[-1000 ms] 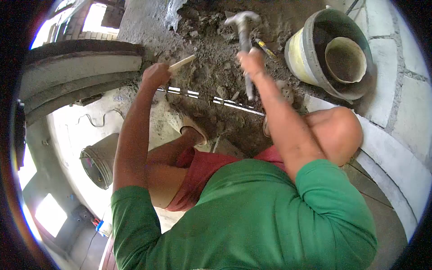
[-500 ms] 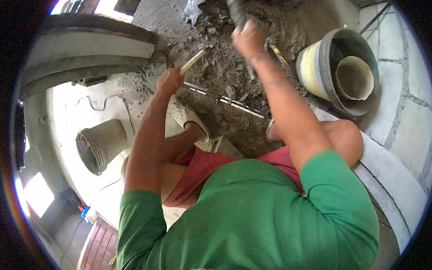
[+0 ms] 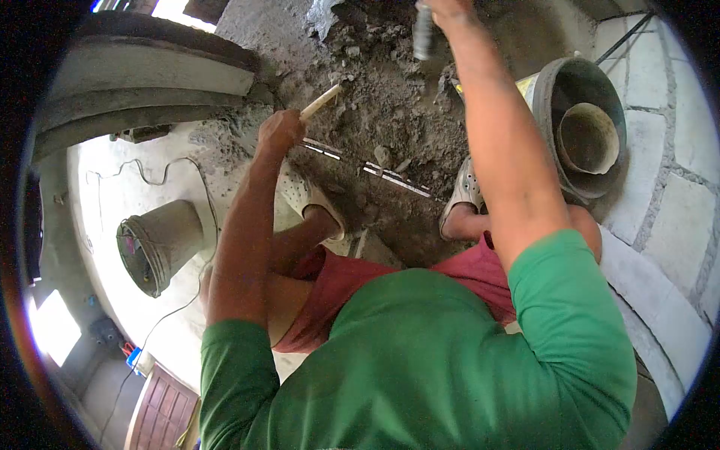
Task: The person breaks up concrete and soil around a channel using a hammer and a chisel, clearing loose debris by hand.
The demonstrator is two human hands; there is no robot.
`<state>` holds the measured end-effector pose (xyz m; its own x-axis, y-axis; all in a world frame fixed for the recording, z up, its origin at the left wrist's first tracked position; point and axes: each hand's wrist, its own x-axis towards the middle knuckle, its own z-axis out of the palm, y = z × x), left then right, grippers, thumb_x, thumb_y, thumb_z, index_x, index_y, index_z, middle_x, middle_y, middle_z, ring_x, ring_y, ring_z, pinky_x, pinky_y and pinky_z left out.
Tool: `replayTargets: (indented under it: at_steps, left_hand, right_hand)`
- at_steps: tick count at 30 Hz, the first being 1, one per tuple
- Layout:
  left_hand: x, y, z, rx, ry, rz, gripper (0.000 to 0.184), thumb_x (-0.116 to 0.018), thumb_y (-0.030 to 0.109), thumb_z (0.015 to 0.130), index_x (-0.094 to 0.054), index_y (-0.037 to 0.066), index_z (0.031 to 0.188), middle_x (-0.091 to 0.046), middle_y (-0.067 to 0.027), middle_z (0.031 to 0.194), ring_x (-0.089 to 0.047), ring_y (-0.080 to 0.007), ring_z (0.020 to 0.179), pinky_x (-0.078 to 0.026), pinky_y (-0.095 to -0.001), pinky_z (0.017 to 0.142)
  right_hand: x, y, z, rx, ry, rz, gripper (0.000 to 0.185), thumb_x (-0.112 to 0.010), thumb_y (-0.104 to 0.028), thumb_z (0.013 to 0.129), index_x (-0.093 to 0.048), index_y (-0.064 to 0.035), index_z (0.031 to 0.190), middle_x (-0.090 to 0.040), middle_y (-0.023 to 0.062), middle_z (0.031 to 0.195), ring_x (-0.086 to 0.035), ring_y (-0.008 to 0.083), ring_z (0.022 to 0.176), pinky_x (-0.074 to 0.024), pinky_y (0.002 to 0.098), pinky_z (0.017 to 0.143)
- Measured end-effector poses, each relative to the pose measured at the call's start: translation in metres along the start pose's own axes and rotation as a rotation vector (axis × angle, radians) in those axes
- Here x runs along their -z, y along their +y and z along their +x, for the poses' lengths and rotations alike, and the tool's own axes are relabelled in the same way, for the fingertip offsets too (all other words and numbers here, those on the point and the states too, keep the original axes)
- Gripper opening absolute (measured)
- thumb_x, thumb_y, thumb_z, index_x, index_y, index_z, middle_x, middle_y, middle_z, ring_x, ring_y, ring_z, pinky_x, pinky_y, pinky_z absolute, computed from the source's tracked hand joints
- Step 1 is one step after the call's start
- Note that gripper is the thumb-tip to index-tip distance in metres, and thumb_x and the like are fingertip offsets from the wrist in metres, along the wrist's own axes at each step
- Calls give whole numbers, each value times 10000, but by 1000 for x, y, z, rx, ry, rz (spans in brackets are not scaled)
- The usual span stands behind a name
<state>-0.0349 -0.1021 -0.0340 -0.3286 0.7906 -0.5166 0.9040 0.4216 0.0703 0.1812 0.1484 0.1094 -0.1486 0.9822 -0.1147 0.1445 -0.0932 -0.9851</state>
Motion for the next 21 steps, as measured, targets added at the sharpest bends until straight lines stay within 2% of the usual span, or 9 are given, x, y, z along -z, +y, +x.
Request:
replayTargets:
  at_steps: [2,4,5,6,7,11,13,17,21]
  left_hand:
    - [1,-1,2,-14,22,13,228,-574,181,858,-741,73,969,-725,-162,945,-708,-338,892,-560,-445,775]
    - [1,-1,2,-23,28,9,229,-577,187,860,-740,69,969,-725,-166,946,-708,-339,889,-559,-445,774]
    - [0,2,0,-24,29,12,229,-577,187,860,-740,69,969,-725,-166,946,-708,-339,889,-559,-445,774]
    - [-2,4,-1,6,20,16,230,-577,191,862,-740,70,971,-725,-166,949,-707,-338,895,-559,-444,778]
    - [2,5,0,38,19,22,232,-577,194,864,-739,70,973,-725,-165,952,-707,-337,900,-558,-444,783]
    - [1,6,-1,-5,34,25,235,-577,198,868,-738,70,981,-726,-165,958,-708,-334,906,-555,-443,801]
    - [0,2,5,-12,13,29,239,-573,197,871,-737,69,986,-726,-167,965,-708,-330,911,-552,-443,814]
    - [4,3,2,8,19,5,235,-577,191,860,-738,70,981,-723,-175,965,-705,-337,913,-551,-442,817]
    - [2,3,3,4,16,1,217,-588,184,842,-741,76,952,-719,-182,952,-701,-349,913,-551,-436,804]
  right_hand:
    - [-22,21,0,44,106,55,161,-596,-191,918,-517,-55,888,-514,1,627,-459,115,443,-371,297,374]
    - [-42,133,-17,100,183,-415,322,-552,-270,921,-610,43,869,-656,209,721,-673,340,633,-525,457,564]
    - [-39,181,-50,182,-11,-782,346,-568,-259,884,-613,73,969,-681,275,882,-690,402,832,-534,501,743]
    - [-25,179,-77,-64,-597,-858,449,-511,-216,910,-584,128,1189,-634,350,1082,-601,472,1100,-477,501,945]
    - [-25,194,-86,-282,-628,-907,425,-559,-212,867,-620,116,1131,-632,341,1109,-619,435,1098,-485,467,945]
    - [19,183,-31,-315,-582,-883,394,-657,-250,786,-680,64,1023,-695,257,948,-702,357,873,-546,407,799]
    - [47,128,-6,-14,-541,-808,364,-684,-281,787,-683,64,903,-690,198,791,-694,310,709,-555,422,659]
    - [44,-12,15,-97,-101,-330,174,-572,-202,933,-505,-53,870,-509,13,610,-488,141,447,-387,331,377]
    - [-4,52,10,105,135,-401,291,-558,-256,927,-570,34,925,-600,200,788,-608,284,709,-476,423,601]
